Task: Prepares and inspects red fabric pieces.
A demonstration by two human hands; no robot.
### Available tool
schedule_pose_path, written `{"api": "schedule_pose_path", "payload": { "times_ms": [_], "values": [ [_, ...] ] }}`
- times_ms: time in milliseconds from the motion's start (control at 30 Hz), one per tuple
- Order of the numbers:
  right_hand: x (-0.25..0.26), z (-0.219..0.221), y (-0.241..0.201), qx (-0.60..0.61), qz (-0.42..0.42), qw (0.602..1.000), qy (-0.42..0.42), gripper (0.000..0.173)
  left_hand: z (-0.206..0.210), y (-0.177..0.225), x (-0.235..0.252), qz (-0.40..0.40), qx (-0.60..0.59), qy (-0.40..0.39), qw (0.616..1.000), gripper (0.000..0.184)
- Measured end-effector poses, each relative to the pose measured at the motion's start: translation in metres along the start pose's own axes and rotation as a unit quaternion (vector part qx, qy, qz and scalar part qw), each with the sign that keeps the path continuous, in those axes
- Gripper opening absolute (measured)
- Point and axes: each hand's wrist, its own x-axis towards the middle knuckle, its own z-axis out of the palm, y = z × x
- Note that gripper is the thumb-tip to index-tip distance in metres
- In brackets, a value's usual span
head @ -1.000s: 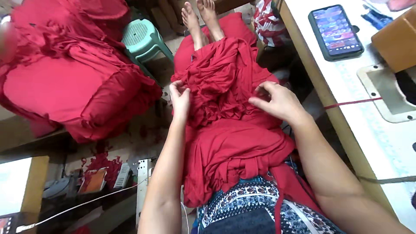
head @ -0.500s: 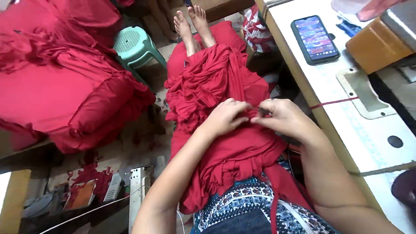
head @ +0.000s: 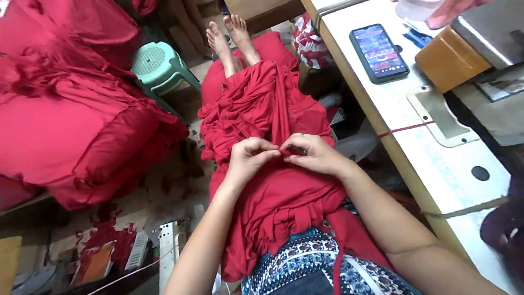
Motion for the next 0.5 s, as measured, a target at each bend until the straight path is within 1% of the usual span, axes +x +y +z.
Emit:
{"api": "schedule_pose_path", "payload": {
  "times_ms": [33,67,133,200,433,500],
  "values": [
    [0.001,0.002,0.001,-0.022,-0.006,1.0,0.016,0.015,-0.001,0.0,-0.002,-0.034,-0.019,0.001,0.999,0.005],
    [0.001,0.002,0.001,-0.038,-0.01,0.999,0.026,0.012,-0.002,-0.001,-0.003,-0.069,-0.043,0.002,0.997,0.006],
    [0.003,0.0,-0.003,-0.048,-0.009,0.998,0.027,0.014,-0.002,-0.005,-0.004,-0.13,-0.098,0.006,0.987,0.011],
    [0.003,-0.002,-0.005,-0.056,-0.013,0.998,0.02,0.016,-0.002,-0.01,-0.003,-0.161,-0.141,0.009,0.977,0.015],
    [0.004,-0.005,-0.004,-0.05,-0.024,0.998,0.01,0.022,0.001,-0.01,0.001,-0.153,-0.194,0.02,0.969,0.017],
    [0.005,-0.007,-0.004,-0.043,-0.024,0.999,0.002,0.026,-0.003,-0.013,0.002,-0.148,-0.2,0.019,0.968,0.016]
  ]
}}
